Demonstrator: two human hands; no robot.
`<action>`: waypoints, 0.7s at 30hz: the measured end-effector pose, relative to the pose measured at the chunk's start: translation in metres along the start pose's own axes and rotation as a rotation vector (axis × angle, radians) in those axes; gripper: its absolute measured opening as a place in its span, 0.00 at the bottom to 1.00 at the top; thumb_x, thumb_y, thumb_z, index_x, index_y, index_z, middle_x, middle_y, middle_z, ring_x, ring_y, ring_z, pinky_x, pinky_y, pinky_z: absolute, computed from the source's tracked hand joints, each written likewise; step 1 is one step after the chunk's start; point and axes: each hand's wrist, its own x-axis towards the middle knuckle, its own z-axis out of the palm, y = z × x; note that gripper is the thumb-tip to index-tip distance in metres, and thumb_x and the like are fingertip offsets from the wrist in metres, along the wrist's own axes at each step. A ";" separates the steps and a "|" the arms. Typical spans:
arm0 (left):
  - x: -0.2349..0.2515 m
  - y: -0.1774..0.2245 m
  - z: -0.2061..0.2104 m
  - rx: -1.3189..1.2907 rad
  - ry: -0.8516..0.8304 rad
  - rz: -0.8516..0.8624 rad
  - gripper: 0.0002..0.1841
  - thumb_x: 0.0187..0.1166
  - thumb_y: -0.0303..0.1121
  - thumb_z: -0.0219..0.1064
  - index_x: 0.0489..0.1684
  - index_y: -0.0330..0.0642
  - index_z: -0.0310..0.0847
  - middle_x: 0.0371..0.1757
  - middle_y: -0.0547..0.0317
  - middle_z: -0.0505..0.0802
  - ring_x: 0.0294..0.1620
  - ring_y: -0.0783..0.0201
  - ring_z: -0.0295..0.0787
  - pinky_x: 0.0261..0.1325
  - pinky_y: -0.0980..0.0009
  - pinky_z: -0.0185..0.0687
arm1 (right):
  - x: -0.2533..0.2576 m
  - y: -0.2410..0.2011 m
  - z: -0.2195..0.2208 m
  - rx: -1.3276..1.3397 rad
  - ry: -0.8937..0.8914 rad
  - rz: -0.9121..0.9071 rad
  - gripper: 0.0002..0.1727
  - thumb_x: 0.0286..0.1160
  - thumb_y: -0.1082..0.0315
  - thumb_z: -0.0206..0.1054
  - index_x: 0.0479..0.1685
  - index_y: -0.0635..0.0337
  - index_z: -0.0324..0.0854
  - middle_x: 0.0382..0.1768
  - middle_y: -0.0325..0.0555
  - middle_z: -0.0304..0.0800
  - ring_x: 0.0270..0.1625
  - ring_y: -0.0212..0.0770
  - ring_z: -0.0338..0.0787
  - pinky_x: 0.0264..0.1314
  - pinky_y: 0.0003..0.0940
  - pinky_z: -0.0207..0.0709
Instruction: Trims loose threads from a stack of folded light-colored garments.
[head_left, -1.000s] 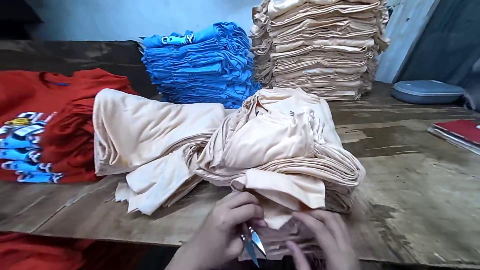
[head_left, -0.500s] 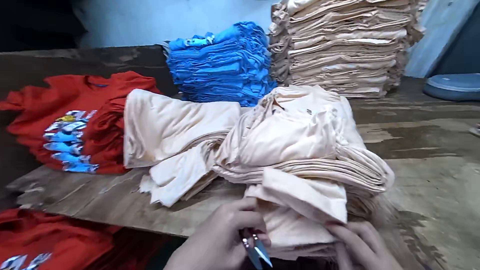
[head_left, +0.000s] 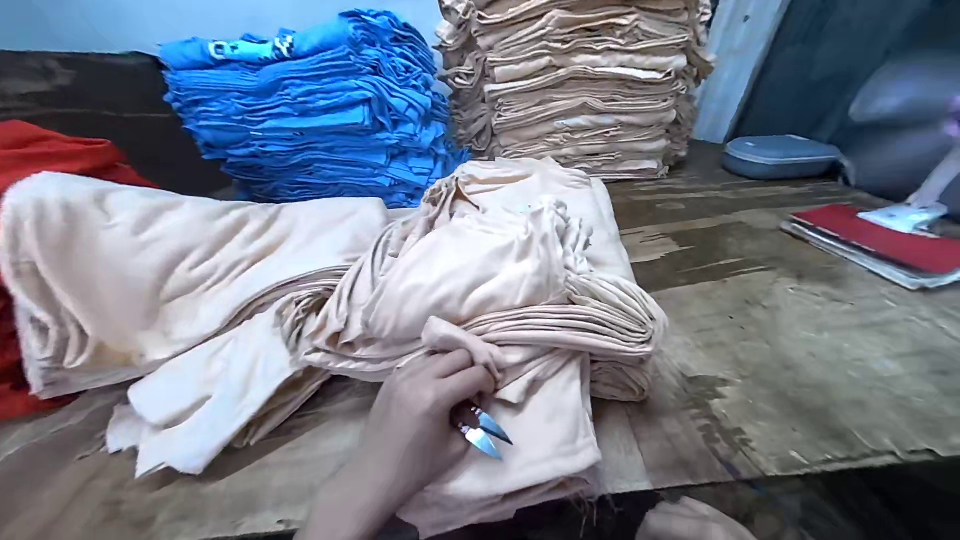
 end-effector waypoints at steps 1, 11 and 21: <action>0.001 0.005 -0.007 -0.056 -0.039 -0.037 0.08 0.61 0.40 0.67 0.35 0.63 0.90 0.30 0.77 0.86 0.32 0.76 0.84 0.33 0.69 0.84 | -0.001 -0.002 0.000 -0.052 0.007 0.039 0.16 0.77 0.52 0.74 0.39 0.56 0.95 0.44 0.47 0.97 0.51 0.48 0.95 0.57 0.51 0.85; 0.007 0.090 -0.005 -0.059 -0.071 -0.044 0.11 0.83 0.40 0.65 0.55 0.60 0.93 0.49 0.65 0.95 0.45 0.60 0.87 0.46 0.60 0.80 | 0.058 -0.036 0.040 0.521 0.801 0.276 0.03 0.69 0.73 0.76 0.37 0.65 0.91 0.49 0.48 0.91 0.40 0.28 0.91 0.39 0.21 0.88; 0.020 0.103 0.008 0.137 -0.046 0.134 0.13 0.77 0.29 0.63 0.48 0.55 0.94 0.41 0.65 0.94 0.37 0.58 0.83 0.39 0.60 0.71 | 0.062 -0.036 0.053 0.545 1.065 0.178 0.04 0.68 0.75 0.78 0.39 0.63 0.94 0.51 0.49 0.85 0.44 0.29 0.90 0.41 0.18 0.89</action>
